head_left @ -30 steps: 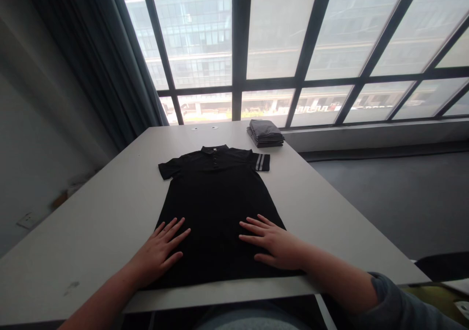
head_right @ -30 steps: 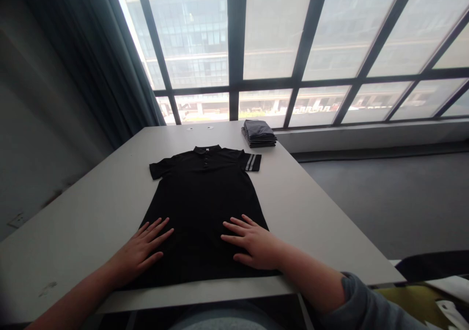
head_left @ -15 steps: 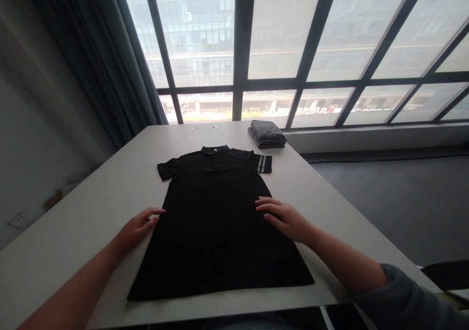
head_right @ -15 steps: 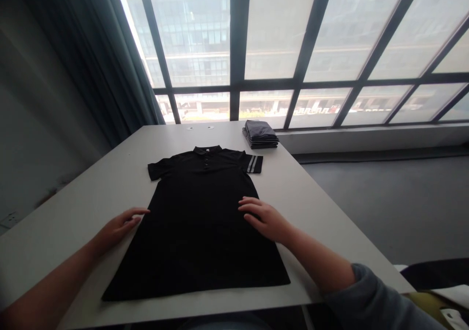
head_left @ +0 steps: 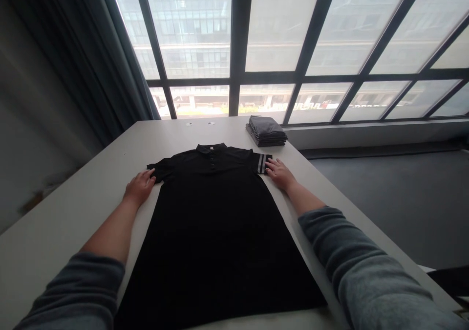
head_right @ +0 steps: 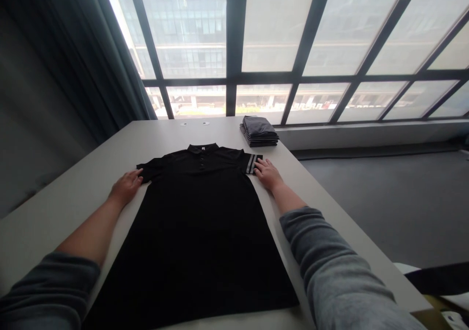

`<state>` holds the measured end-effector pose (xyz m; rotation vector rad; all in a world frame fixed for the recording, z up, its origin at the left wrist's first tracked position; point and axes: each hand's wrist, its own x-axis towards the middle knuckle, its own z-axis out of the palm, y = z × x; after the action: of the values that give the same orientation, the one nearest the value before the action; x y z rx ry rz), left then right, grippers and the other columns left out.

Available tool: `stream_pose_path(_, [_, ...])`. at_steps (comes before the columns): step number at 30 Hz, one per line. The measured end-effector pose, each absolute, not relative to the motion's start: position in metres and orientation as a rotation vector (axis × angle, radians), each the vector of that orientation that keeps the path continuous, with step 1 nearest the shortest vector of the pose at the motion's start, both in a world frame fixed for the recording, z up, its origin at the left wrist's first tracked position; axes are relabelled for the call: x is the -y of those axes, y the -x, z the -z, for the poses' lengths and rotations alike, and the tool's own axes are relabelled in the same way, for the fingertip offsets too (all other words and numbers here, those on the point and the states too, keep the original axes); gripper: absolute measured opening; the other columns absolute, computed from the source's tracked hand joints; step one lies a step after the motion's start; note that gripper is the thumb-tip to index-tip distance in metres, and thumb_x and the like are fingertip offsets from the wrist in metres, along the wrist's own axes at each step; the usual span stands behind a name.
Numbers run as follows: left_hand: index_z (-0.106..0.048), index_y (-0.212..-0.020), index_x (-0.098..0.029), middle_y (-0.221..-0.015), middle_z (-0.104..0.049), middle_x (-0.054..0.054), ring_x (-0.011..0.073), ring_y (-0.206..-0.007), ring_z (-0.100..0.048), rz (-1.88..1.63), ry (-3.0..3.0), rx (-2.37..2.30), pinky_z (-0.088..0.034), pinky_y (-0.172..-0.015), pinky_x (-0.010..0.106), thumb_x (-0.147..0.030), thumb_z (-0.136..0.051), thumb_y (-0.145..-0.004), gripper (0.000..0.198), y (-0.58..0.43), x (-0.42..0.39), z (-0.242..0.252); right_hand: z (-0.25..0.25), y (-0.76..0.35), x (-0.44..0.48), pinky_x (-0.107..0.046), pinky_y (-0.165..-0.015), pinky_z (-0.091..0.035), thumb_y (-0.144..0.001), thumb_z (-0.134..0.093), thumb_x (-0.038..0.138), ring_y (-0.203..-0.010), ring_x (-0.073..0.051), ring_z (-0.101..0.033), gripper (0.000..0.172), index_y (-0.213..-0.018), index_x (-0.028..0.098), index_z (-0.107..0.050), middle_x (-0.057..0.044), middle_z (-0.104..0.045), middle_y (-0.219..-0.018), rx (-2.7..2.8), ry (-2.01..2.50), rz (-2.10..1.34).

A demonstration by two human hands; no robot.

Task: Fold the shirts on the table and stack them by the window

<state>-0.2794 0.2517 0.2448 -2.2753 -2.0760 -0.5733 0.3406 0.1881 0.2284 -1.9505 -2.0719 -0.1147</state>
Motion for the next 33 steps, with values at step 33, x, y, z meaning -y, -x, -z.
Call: stream_pose_path(33, [-0.062,-0.146,-0.022,-0.152,-0.060,0.018,0.0393,-0.140,-0.053,0.547,2.013,2.395,-0.043,-0.117,0.056,-0.056,-0.041,-0.103,0.059,0.276,-0.282,-0.236,-0.226,-0.330,-0.201,-0.065,-0.118,-0.034,-0.106,-0.034,0.055,-0.146,-0.040,-0.044,0.061,-0.155,0.026,-0.058,-0.017,-0.051,-0.160,1.773,2.338,0.042])
